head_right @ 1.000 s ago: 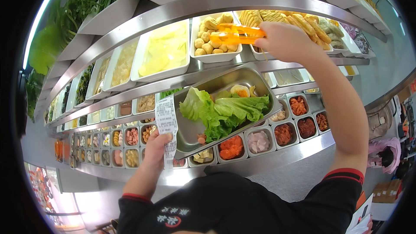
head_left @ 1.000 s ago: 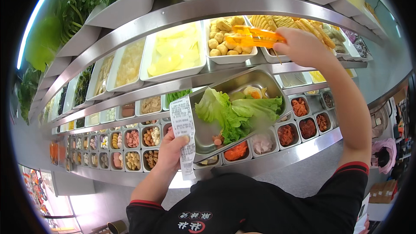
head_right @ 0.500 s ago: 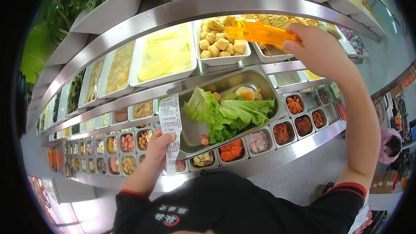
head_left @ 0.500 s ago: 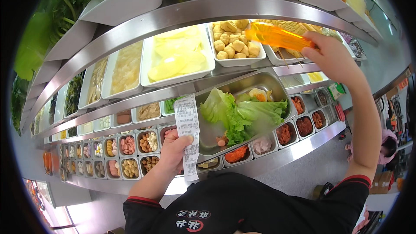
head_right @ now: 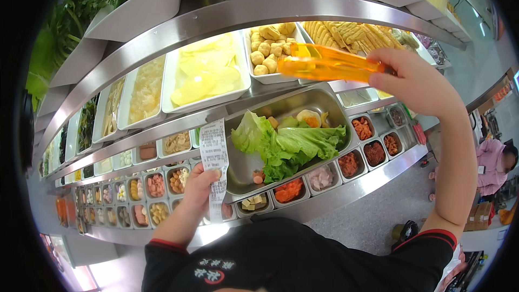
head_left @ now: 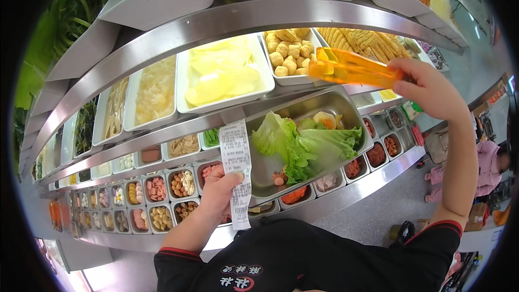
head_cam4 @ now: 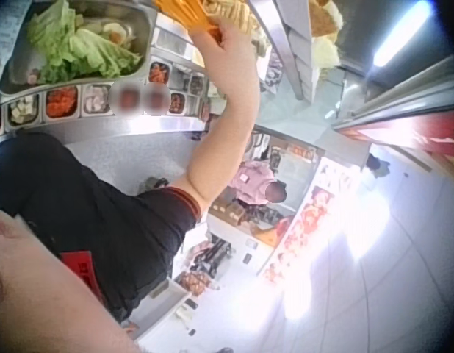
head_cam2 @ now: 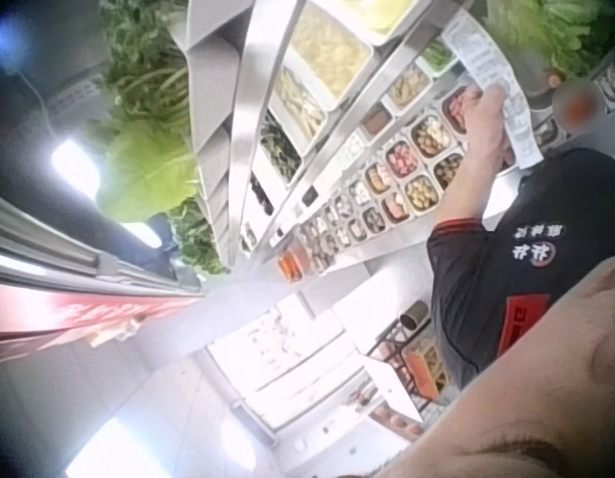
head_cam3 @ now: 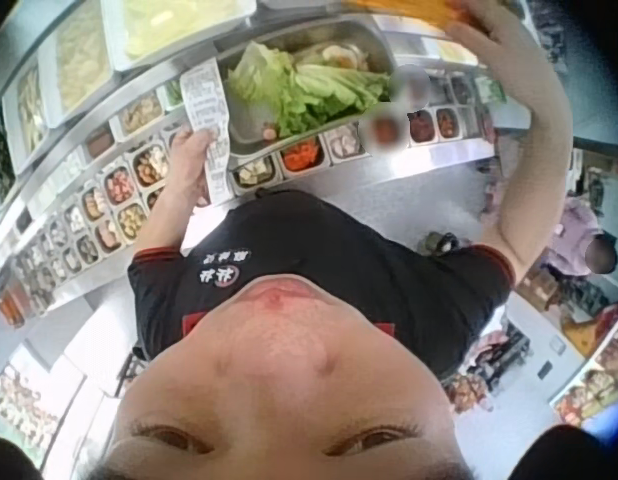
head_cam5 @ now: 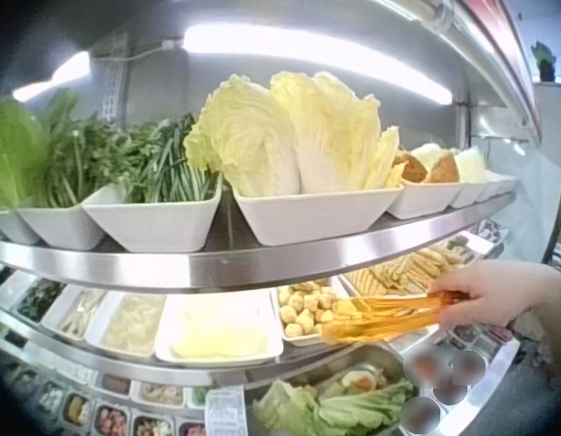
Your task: The person selects various food items from a refrigerated display using tongs and places them into a metal tray. They then transfer the contents into a cooking pot on a stovetop and add additional ingredients from a plastic bag.
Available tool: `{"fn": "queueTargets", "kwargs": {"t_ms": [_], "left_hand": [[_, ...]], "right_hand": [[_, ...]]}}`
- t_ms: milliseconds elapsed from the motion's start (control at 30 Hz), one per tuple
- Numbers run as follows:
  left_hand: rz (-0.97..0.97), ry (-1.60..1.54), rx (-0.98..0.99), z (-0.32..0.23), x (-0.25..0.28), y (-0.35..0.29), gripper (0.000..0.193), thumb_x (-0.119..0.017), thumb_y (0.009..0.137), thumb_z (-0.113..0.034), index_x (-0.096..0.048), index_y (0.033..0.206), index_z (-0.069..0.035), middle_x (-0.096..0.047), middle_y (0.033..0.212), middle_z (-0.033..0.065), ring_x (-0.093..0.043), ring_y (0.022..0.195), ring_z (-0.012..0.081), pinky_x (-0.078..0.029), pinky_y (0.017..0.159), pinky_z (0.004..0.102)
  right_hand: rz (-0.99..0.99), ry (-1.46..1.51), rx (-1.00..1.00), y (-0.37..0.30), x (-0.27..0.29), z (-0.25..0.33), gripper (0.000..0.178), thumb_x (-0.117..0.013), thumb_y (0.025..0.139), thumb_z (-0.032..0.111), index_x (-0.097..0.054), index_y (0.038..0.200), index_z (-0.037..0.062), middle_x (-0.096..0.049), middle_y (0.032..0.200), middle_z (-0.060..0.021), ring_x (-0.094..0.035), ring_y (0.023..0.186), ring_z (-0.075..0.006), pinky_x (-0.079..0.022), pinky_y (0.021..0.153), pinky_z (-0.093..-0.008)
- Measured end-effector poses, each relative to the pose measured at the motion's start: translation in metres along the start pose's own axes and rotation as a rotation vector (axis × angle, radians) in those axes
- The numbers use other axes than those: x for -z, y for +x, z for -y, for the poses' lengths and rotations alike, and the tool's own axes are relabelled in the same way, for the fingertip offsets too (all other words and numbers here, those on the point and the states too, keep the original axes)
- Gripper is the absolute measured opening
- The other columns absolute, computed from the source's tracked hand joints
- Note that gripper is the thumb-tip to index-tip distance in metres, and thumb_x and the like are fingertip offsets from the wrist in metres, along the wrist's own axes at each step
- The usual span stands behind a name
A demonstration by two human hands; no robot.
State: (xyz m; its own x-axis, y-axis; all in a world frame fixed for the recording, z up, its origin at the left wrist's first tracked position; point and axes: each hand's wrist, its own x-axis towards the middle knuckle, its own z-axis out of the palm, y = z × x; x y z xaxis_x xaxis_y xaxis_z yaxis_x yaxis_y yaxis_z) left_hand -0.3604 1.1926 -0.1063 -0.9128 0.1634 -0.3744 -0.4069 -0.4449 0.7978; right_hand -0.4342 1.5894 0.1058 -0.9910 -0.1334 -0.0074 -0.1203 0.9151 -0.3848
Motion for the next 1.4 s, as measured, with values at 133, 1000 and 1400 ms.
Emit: {"fn": "queueTargets", "kwargs": {"t_ms": [133,1000,1400], "left_hand": [[-0.016,0.034,-0.021,0.000,0.003,0.003,0.024,-0.058,0.087,0.000,-0.068,0.109,0.002,-0.072,0.098,0.0093,-0.069,0.078,0.0161,-0.057,0.068,0.0295],[0.055,0.097,0.070,0.039,0.058,-0.015,0.033,-0.056,0.083,-0.002,-0.063,0.116,0.002,-0.068,0.102,0.0076,-0.067,0.084,0.0175,-0.054,0.075,0.0294],[0.372,0.285,0.259,0.077,0.003,-0.043,0.029,-0.051,0.086,0.003,-0.062,0.112,0.002,-0.067,0.098,0.0076,-0.065,0.082,0.0151,-0.052,0.073,0.0263]], "right_hand": [[-0.088,-0.222,0.020,0.023,-0.015,-0.002,0.038,-0.058,0.091,0.026,-0.060,0.118,0.0000,-0.065,0.095,-0.0161,-0.063,0.084,-0.0283,-0.049,0.076,-0.0394],[-0.461,0.646,-0.333,-0.174,-0.188,-0.042,0.042,-0.056,0.100,0.022,-0.050,0.137,0.0025,-0.062,0.105,-0.0054,-0.057,0.090,-0.0119,-0.047,0.080,-0.0250],[-1.248,1.631,-1.178,-0.379,-0.273,-0.048,0.052,-0.037,0.103,0.059,-0.051,0.109,0.0093,-0.054,0.085,-0.0054,-0.044,0.055,-0.0111,-0.031,0.042,-0.0242]]}}
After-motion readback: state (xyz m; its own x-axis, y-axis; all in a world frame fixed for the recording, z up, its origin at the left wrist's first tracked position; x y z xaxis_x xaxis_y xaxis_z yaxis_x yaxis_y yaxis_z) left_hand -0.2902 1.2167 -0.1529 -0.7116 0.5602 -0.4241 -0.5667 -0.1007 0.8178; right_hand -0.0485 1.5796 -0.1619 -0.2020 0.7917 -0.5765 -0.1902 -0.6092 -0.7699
